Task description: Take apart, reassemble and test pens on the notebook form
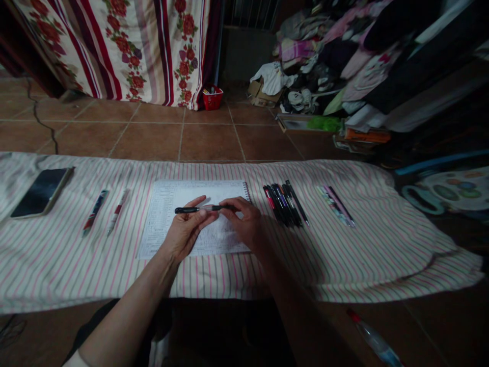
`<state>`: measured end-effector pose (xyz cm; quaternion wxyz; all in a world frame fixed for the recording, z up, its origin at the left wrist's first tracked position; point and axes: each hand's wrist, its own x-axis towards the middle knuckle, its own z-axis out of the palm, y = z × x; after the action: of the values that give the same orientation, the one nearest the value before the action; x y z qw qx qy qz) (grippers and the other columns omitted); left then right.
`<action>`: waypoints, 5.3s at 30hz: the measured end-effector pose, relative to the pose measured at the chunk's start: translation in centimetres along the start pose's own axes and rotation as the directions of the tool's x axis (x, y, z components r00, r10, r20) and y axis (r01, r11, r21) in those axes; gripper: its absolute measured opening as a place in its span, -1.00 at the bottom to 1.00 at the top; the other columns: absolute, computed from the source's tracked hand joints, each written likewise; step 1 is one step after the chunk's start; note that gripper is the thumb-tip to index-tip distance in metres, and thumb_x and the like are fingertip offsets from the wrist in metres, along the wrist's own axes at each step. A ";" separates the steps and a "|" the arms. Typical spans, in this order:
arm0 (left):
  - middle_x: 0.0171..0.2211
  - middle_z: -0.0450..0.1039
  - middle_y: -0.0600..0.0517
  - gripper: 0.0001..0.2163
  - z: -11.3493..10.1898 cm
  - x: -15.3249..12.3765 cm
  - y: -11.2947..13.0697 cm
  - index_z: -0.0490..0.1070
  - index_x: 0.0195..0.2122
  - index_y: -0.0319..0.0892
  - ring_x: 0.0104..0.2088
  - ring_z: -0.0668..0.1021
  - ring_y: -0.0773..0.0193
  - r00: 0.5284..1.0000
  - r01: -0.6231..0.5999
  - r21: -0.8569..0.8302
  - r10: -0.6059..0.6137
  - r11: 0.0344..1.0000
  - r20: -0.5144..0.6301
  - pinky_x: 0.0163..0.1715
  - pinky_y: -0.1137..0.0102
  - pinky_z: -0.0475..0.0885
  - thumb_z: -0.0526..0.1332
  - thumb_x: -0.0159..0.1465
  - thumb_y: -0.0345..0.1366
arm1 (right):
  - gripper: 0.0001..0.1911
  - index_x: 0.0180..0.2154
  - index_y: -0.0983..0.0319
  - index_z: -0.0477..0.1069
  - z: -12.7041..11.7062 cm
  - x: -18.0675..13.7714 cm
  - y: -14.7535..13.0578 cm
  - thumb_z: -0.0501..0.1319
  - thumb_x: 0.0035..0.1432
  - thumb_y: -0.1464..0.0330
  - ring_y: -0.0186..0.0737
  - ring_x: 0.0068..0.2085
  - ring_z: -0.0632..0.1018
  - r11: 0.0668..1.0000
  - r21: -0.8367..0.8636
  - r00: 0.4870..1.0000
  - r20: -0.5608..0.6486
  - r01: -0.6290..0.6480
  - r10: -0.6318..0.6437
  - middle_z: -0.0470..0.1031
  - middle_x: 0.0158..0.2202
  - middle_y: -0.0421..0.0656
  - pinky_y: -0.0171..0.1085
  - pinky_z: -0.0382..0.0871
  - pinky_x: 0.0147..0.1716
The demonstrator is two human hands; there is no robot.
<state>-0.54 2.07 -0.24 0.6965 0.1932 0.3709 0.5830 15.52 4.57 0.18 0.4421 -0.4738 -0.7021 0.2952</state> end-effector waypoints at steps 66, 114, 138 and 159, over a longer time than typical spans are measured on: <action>-0.39 0.55 -0.03 -0.75 -2.1 -1.7 0.5 0.48 -0.23 -0.22 -0.40 0.57 0.24 0.867 -0.334 0.926 0.328 -0.174 0.375 -0.38 0.40 0.43 0.06 0.31 -0.22 | -0.67 -0.36 0.25 0.42 2.3 0.2 -1.6 0.33 -0.14 0.17 -0.31 -0.39 0.53 0.635 0.519 0.792 0.150 -0.572 0.592 0.48 -0.42 -0.20 -0.44 0.21 -0.62; -0.34 0.56 -0.05 -0.75 -2.0 -1.4 0.3 0.47 -0.20 -0.23 -0.33 0.59 0.19 0.853 -0.323 0.907 0.332 -0.269 0.402 -0.35 0.36 0.42 0.05 0.32 -0.22 | -0.86 -0.29 0.25 0.41 -1.1 0.2 2.2 0.09 0.15 0.40 -0.10 -0.26 0.53 0.792 -0.580 0.981 -0.139 -0.192 0.137 0.52 -0.30 -0.02 -0.20 0.32 -0.25; -0.39 0.53 -0.02 -0.76 -1.9 -1.4 -0.1 0.45 -0.22 -0.23 -0.39 0.56 0.25 0.801 -0.397 0.849 0.320 -0.348 0.506 -0.44 0.41 0.37 0.04 0.34 -0.24 | -0.70 -0.35 0.24 0.47 0.2 0.1 0.7 0.20 0.04 0.14 -0.38 -0.53 0.41 0.890 0.174 0.905 0.144 -0.420 0.399 0.42 -0.52 -0.24 -0.43 0.30 -0.63; -0.41 0.51 -0.01 -0.76 -2.3 -1.4 0.0 0.44 -0.25 -0.23 -0.41 0.54 0.24 0.778 -0.411 0.822 0.319 -0.393 0.541 -0.44 0.39 0.36 0.03 0.34 -0.23 | -0.72 -0.37 0.26 0.50 -0.4 0.7 0.7 0.26 -0.08 0.19 -0.37 -0.52 0.42 0.840 0.306 0.890 0.070 -0.448 0.450 0.45 -0.53 -0.22 -0.42 0.26 -0.64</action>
<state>-2.31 0.33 -1.29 0.0527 0.7804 0.5654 0.2619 16.07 5.47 0.06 0.4318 -0.5492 -0.5145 0.4971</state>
